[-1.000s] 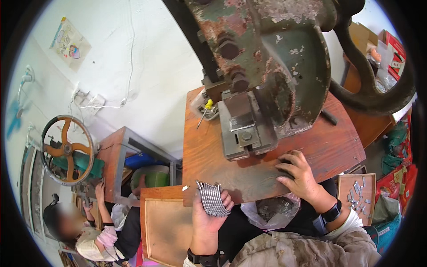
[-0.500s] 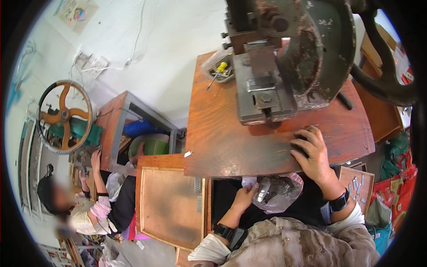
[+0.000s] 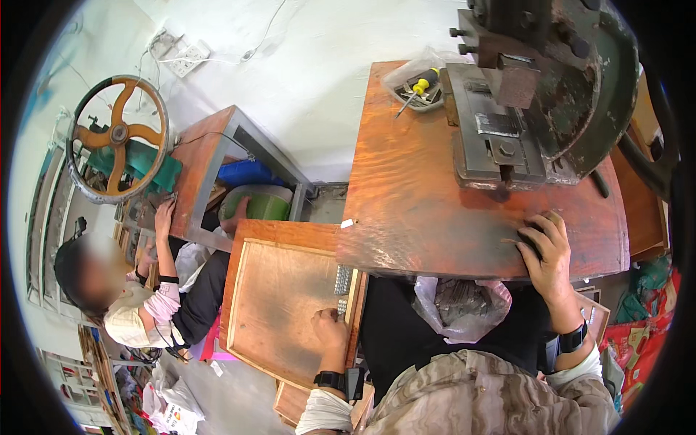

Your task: Repeatedly place small metal parts into a manual hand-press and rotate the wheel to press or assemble them.

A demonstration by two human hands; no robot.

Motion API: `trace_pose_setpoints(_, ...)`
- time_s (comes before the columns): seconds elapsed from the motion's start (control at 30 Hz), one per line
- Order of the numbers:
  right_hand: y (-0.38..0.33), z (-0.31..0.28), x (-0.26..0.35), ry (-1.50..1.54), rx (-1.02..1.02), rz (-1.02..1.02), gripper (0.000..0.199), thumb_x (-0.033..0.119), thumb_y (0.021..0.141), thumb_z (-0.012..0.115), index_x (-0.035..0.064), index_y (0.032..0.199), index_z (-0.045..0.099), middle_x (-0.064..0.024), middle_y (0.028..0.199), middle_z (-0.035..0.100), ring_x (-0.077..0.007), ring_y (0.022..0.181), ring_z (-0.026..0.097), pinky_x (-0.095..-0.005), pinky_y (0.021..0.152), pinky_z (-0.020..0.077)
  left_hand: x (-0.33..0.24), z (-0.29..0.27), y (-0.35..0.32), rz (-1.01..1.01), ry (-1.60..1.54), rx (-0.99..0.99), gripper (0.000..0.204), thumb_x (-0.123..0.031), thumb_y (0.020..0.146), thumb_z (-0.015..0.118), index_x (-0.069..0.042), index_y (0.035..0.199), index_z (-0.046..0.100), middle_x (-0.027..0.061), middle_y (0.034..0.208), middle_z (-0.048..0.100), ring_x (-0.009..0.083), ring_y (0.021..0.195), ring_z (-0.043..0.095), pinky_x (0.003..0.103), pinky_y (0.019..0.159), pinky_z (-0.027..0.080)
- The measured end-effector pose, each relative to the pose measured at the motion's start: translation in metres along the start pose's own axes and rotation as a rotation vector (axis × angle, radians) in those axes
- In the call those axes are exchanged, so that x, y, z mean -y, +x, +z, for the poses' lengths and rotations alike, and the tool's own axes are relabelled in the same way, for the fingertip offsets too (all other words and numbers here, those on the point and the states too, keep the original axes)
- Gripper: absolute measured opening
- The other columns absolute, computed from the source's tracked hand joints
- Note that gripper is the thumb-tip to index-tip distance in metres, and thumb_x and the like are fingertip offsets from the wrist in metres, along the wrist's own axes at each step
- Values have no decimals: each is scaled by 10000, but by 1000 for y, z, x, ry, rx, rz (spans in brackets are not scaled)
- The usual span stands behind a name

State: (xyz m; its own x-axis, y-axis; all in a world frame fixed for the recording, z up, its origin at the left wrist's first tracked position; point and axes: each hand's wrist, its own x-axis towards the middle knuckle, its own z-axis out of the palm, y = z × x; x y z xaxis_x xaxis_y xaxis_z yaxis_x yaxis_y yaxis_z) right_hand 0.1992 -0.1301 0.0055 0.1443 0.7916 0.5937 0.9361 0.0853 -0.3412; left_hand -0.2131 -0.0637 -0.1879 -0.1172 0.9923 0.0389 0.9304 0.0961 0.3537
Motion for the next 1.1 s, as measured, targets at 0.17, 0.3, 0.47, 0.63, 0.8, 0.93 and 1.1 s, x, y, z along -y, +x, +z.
trace_pose_setpoints(0.17, -3, 16, 40, 297, 132, -454, 274, 64, 612, 657, 59, 885, 637, -97, 971, 592, -312, 961, 544, -427, 818, 453, 5, -7, 4, -139, -62, 62, 159, -117, 675, 741, -18, 745, 639, 138, 751, 640, 299, 729, 627, 375, 683, 488)
trace_pose_setpoints(0.3, -14, 113, 119, 620, 700, -762, 364, 102, 720, 565, 21, 1075, 580, -140, 1168, 531, -304, 1125, 493, -403, 928, 432, 2, -10, 1, -199, -273, 74, 164, -104, 684, 739, -4, 792, 666, 161, 743, 655, 303, 696, 645, 362, 658, 502)
trace_pose_setpoints(0.47, -26, 275, 174, 267, 775, -878, 342, 120, 820, 484, 1, 1135, 545, -167, 1250, 476, -312, 1192, 435, -426, 974, 366, 45, 4, -4, -326, -557, -50, 168, -62, 733, 708, 20, 875, 673, 153, 753, 672, 246, 672, 652, 329, 667, 505)
trace_pose_setpoints(0.63, -28, 316, 184, 38, 638, -941, 224, 158, 795, 516, 70, 960, 639, -96, 1053, 563, -246, 1079, 474, -410, 889, 384, 83, 0, 22, -397, -782, -59, 181, -90, 820, 624, 28, 953, 655, 173, 871, 674, 260, 822, 652, 317, 749, 491)
trace_pose_setpoints(0.8, -17, 299, 173, -35, 761, -912, 206, 183, 760, 539, 102, 907, 659, -51, 927, 578, -212, 978, 496, -388, 832, 383, -6, -41, 73, -181, -393, 50, 212, -135, 808, 626, -25, 986, 661, 192, 941, 650, 319, 850, 638, 350, 758, 492)
trace_pose_setpoints(0.93, -22, 267, 176, 115, 701, -911, 191, 162, 758, 530, 61, 881, 636, -78, 905, 571, -247, 911, 502, -362, 780, 407, 0, 22, 77, 56, -383, 86, 255, -179, 793, 647, -28, 998, 661, 191, 927, 645, 346, 835, 626, 391, 752, 489)
trace_pose_setpoints(1.1, -26, 163, 110, 472, 816, -842, 307, 98, 718, 551, 37, 1017, 593, -118, 1070, 534, -273, 1011, 506, -367, 846, 432, -25, 17, 79, 146, -472, 233, 289, -153, 756, 685, -14, 1008, 654, 205, 925, 637, 364, 854, 613, 407, 764, 483)
